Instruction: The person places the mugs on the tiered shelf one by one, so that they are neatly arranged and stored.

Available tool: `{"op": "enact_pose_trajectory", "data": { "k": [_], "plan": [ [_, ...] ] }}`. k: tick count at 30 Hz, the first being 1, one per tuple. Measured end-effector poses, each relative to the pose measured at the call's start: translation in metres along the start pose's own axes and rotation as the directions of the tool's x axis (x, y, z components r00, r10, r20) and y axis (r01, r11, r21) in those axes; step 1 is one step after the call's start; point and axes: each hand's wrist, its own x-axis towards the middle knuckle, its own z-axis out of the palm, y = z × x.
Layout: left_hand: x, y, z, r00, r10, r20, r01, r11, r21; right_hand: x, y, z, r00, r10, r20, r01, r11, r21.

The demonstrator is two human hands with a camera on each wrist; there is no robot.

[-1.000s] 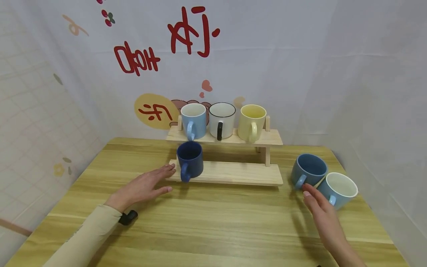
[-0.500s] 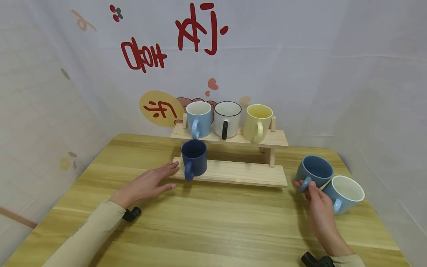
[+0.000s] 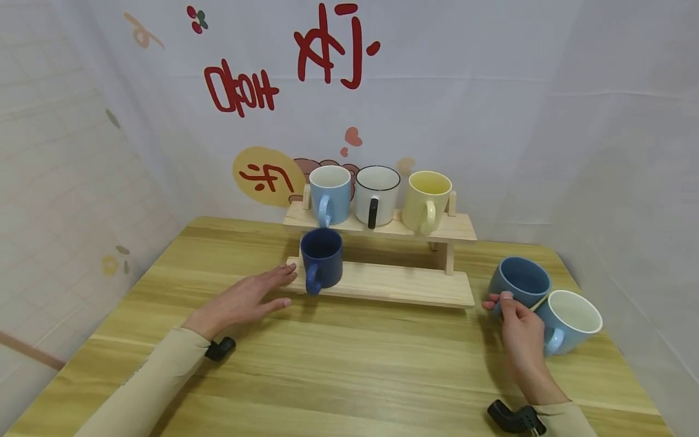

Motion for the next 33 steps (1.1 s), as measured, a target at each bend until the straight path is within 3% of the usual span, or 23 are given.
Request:
{"op": "enact_pose_trajectory", "data": {
  "k": [7,11,18,24,33],
  "plan": [
    [0.0,0.0,0.002,1.0,-0.004,0.018,0.004,1.0,-0.004,-0.001,-0.001,0.001,0.997,0.007,-0.083,0.001,0.996,0.094],
    [0.0,-0.001,0.002,1.0,0.003,0.012,-0.003,1.0,-0.004,-0.002,-0.006,0.003,0.993,-0.045,-0.109,0.064,0.98,0.186],
    [0.0,-0.002,-0.002,1.0,0.014,0.006,-0.014,1.0,-0.011,-0.007,-0.023,0.007,0.976,-0.205,-0.076,0.218,0.929,0.298],
    [0.0,-0.003,-0.002,1.0,0.003,0.017,-0.002,1.0,-0.014,-0.017,-0.038,0.011,0.954,-0.298,-0.025,0.287,0.888,0.36],
    [0.0,-0.005,0.001,1.0,0.01,0.011,-0.01,1.0,-0.016,-0.036,-0.056,0.024,0.943,-0.33,0.029,0.302,0.892,0.337]
  ]
}}
